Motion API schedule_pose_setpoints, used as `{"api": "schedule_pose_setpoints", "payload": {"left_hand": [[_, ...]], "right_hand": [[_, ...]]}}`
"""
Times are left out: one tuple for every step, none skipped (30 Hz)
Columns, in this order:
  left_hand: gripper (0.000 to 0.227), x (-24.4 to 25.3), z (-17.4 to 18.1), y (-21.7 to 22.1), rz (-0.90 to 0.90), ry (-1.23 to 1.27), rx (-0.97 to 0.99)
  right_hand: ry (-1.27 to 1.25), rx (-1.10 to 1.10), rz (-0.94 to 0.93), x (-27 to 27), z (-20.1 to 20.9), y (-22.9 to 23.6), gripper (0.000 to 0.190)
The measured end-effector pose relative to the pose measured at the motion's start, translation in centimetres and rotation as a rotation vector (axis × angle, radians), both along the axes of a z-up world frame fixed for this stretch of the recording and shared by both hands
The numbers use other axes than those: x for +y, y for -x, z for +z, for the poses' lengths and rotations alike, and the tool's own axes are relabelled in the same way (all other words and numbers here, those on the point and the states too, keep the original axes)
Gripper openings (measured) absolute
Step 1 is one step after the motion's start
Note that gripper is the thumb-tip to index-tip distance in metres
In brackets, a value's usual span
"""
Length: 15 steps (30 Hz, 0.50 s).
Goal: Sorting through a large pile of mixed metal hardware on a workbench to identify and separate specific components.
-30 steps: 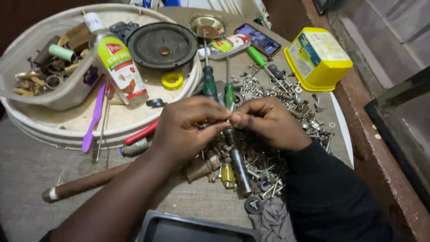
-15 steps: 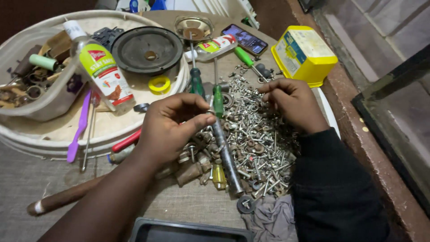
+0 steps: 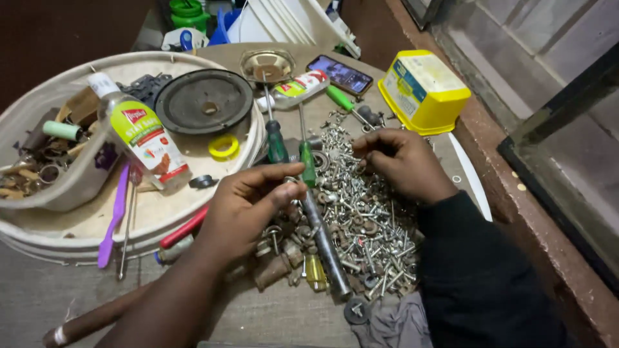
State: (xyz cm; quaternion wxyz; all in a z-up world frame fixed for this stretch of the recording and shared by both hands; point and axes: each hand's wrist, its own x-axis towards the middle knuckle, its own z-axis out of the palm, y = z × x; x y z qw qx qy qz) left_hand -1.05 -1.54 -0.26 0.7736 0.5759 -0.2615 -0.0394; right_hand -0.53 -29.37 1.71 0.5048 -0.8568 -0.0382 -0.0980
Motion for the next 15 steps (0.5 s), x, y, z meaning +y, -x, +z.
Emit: {"api": "schedule_pose_setpoints", "payload": {"left_hand": [[0.030,0.0,0.0,0.1,-0.002,-0.001,0.008],[0.028,-0.1,0.0,0.2,0.025,-0.001,-0.007],[0.027,-0.2,0.1,0.1,0.051,0.000,-0.026],[0.027,-0.1,0.3,0.2,0.049,0.001,-0.021],[0.026,-0.1,0.5,0.2,0.067,0.010,-0.025],[0.026,-0.1,0.6,0.1,0.086,0.019,-0.029],[0.026,-0.1,0.6,0.1,0.085,0.022,-0.024],[0.026,0.0,0.6,0.1,0.099,0.026,-0.039],[0.026,-0.1,0.5,0.2,0.113,0.029,-0.050],[0.026,-0.1,0.4,0.1,0.113,0.031,-0.042],[0.025,-0.1,0.4,0.1,0.107,0.028,-0.051],[0.024,0.0,0.4,0.1,0.102,0.025,-0.060],[0.024,0.1,0.3,0.2,0.102,0.025,-0.060],[0.022,0.1,0.3,0.3,0.115,-0.015,-0.084],[0.021,0.1,0.4,0.3,0.128,-0.053,-0.113]], "right_hand": [[-0.001,0.008,-0.002,-0.2,-0.4,-0.2,0.030],[0.001,-0.026,0.005,-0.4,-0.7,-0.3,0.029],[0.005,-0.063,0.012,-0.7,-0.8,-0.7,0.029],[0.006,-0.059,0.009,-0.9,-1.0,-0.6,0.029],[-0.013,-0.073,-0.007,-1.1,-1.0,-0.7,0.031],[-0.033,-0.088,-0.023,-1.3,-1.1,-0.8,0.033],[-0.031,-0.083,-0.024,-1.5,-1.4,-1.1,0.033],[-0.103,-0.110,-0.014,-1.8,-1.8,-1.3,0.031],[-0.176,-0.133,-0.004,-2.1,-2.4,-1.5,0.029],[-0.174,-0.126,-0.005,-2.4,-2.4,-1.6,0.029],[-0.243,-0.134,0.018,-2.6,-2.5,-1.6,0.025],[-0.312,-0.141,0.040,-2.8,-2.5,-1.7,0.023],[-0.312,-0.142,0.040,-2.5,-2.4,-1.4,0.023],[-0.350,-0.136,0.030,-2.3,-2.1,-1.2,0.022],[-0.387,-0.135,0.020,-2.2,-1.7,-1.1,0.022]]}}
